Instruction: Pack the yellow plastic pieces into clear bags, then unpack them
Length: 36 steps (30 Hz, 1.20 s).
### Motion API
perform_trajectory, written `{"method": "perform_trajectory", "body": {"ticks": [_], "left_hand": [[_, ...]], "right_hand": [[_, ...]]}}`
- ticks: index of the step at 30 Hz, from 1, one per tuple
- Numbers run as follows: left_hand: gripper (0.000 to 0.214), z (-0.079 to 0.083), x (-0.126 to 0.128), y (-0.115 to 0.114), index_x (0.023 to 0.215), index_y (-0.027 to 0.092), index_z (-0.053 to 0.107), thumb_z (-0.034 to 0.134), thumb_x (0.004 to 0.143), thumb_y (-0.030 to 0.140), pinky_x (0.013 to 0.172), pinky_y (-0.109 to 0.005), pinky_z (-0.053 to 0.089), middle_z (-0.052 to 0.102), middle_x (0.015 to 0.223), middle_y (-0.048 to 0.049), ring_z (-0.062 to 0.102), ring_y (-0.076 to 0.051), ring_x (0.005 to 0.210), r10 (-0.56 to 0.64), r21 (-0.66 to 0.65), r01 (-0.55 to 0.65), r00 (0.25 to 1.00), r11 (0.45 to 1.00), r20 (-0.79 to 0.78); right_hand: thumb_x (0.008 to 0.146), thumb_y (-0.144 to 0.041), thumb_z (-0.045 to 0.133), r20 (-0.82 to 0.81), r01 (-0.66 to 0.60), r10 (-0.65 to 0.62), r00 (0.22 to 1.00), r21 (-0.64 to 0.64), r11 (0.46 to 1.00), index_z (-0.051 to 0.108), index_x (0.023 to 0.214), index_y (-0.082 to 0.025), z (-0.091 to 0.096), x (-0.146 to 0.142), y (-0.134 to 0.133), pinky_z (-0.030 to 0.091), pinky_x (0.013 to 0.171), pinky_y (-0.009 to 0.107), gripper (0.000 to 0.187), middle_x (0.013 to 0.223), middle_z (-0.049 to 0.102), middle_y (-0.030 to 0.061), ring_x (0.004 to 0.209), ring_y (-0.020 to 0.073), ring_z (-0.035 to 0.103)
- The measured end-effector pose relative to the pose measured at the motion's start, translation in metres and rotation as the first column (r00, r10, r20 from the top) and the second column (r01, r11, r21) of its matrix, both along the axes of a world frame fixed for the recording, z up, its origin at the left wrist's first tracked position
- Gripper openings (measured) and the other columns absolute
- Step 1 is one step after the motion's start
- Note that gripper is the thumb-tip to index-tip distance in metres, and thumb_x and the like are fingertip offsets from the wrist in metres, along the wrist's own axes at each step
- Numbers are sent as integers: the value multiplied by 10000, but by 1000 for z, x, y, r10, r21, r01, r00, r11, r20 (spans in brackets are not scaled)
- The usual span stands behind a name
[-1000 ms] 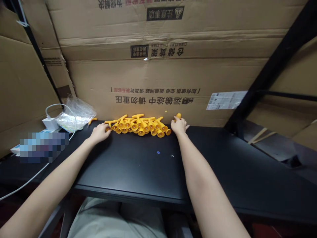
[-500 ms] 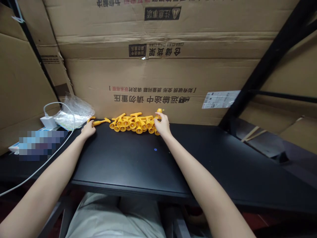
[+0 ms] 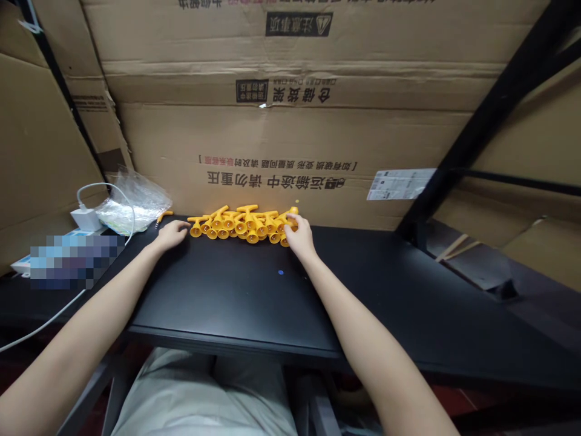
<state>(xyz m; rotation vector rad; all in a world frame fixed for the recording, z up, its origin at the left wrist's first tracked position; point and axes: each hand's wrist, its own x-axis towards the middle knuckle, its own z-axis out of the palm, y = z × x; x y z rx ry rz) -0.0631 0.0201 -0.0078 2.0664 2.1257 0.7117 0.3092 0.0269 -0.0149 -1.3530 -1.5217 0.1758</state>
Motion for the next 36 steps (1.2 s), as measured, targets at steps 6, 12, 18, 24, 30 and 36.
{"method": "perform_trajectory", "body": {"ticks": [6, 12, 18, 24, 30, 36], "left_hand": [[502, -5, -35, 17, 1244, 173, 523, 511, 752, 274, 971, -556, 366, 479, 1341, -198, 415, -382, 1262, 412, -71, -411, 911, 909, 3], [412, -15, -52, 34, 1183, 137, 561, 402, 834, 291, 975, -530, 363, 512, 1285, -224, 458, -364, 1223, 306, -95, -325, 936, 941, -172], [321, -3, -43, 43, 1008, 164, 660, 497, 735, 201, 856, -354, 467, 649, 1110, -156, 599, -295, 1045, 193, -50, -206, 960, 977, -201], [234, 10, -22, 57, 837, 223, 703, 500, 730, 267, 753, -271, 474, 708, 893, -64, 652, -231, 874, -92, -147, 65, 979, 987, -182], [456, 11, -28, 59, 1129, 238, 627, 545, 682, 194, 900, -351, 442, 603, 1170, -124, 553, -294, 1112, -64, -182, -1, 933, 983, -354], [436, 0, -31, 51, 1151, 245, 542, 480, 734, 131, 977, -518, 361, 488, 1289, -159, 427, -329, 1240, -6, -212, -60, 955, 975, -298]], "right_hand": [[718, -247, 515, 25, -23, 22, 999, 36, 999, 633, 1056, -213, -1, -1, -1, 417, 953, 453, 360, 1060, 602, 89, 1041, 255, 565], [717, -256, 512, 20, -28, 28, 999, 17, 999, 637, 1051, -215, -5, 0, 0, 417, 963, 463, 359, 1075, 596, 94, 1045, 255, 571], [733, -251, 517, 68, -59, 53, 996, 91, 994, 633, 1029, -233, -3, -3, -2, 376, 1021, 468, 318, 1104, 599, 87, 1096, 248, 549], [747, -229, 504, 117, -73, 60, 991, 112, 991, 626, 1048, -220, 0, -6, -5, 379, 1030, 440, 324, 1119, 576, 99, 1122, 237, 534], [779, -257, 510, 104, -69, 56, 993, 127, 989, 618, 1065, -231, 1, -6, -6, 399, 1007, 453, 307, 1111, 568, 94, 1092, 237, 545], [821, -330, 497, 37, -89, 84, 996, 133, 987, 620, 1077, -234, 3, -8, -9, 488, 886, 427, 300, 1082, 564, 96, 916, 212, 603]]}}
